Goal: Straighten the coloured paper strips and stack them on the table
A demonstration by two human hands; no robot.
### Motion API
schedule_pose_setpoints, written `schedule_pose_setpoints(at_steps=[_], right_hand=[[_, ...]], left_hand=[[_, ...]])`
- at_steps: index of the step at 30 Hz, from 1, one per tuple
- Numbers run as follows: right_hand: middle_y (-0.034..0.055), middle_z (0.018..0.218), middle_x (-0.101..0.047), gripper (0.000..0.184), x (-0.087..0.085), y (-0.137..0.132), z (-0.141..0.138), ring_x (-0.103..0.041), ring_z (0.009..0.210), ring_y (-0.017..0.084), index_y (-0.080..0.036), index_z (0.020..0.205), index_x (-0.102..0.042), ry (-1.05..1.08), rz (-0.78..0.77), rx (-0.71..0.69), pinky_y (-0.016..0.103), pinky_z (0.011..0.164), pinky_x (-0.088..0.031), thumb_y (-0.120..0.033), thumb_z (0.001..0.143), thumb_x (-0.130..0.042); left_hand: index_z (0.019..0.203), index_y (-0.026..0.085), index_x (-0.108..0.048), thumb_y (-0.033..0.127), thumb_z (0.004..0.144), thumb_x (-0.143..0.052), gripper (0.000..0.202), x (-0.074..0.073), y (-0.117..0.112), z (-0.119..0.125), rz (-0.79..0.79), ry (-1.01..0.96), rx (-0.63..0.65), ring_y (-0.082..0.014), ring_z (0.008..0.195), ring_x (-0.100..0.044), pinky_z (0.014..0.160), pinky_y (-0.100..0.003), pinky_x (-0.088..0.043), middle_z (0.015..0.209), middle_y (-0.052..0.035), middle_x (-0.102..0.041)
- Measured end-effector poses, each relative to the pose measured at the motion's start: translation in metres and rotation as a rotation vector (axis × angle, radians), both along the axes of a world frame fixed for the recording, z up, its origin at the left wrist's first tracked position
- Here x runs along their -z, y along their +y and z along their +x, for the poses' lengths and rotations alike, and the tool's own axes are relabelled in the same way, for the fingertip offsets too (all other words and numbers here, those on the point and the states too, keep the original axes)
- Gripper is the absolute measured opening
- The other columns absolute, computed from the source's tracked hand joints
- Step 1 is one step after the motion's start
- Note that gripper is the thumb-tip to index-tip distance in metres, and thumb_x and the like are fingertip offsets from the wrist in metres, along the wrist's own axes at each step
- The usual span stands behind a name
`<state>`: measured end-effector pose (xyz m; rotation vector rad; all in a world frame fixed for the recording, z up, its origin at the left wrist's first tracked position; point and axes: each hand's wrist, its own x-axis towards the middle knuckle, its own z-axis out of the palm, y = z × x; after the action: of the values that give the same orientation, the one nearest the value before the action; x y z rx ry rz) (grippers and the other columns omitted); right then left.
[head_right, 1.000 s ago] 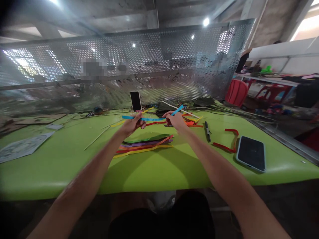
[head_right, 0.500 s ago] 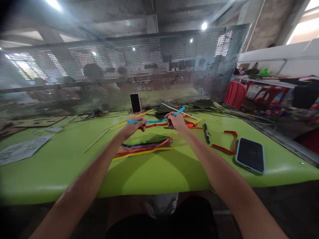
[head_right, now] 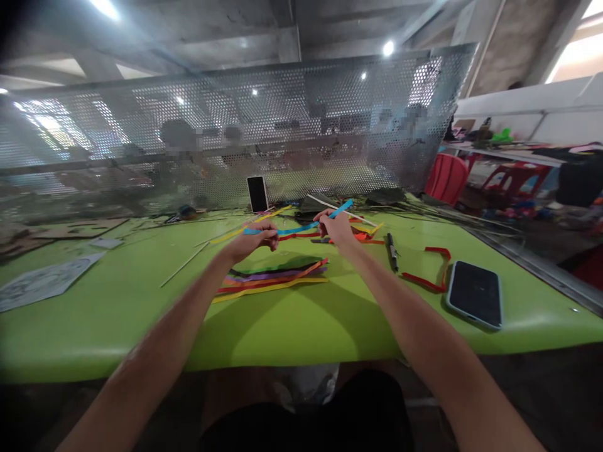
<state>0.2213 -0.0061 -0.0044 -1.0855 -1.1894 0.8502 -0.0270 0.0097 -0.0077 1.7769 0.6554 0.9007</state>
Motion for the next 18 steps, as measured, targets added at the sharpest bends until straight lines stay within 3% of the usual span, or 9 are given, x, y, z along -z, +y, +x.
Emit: schedule_pose_setpoints(at_steps=[6, 18], right_hand=[[-0.0024, 0.048, -0.054, 0.008, -0.0006, -0.0012, -0.0002, -0.049, 0.042, 0.009, -0.017, 0.064, -0.063, -0.029, 0.007, 0.005, 0.020, 0.043, -0.040, -0.018, 0.072, -0.060], [-0.0016, 0.050, -0.055, 0.008, -0.0032, -0.0026, 0.0007, -0.050, 0.044, 0.009, -0.016, 0.066, -0.063, -0.047, 0.009, 0.021, 0.020, 0.044, -0.041, -0.019, 0.073, -0.061]], left_hand=[[0.071, 0.016, -0.060, 0.029, 0.079, -0.065, 0.016, 0.0024, 0.0028, 0.0004, 0.017, -0.002, -0.030, -0.0127, 0.057, -0.060, 0.061, -0.027, -0.051, 0.060, -0.0004, -0.060], [0.073, 0.015, -0.063, 0.032, 0.080, -0.065, 0.019, 0.0034, 0.0039, -0.0004, 0.022, -0.004, -0.043, -0.0130, 0.058, -0.059, 0.061, -0.028, -0.052, 0.062, -0.0016, -0.062]])
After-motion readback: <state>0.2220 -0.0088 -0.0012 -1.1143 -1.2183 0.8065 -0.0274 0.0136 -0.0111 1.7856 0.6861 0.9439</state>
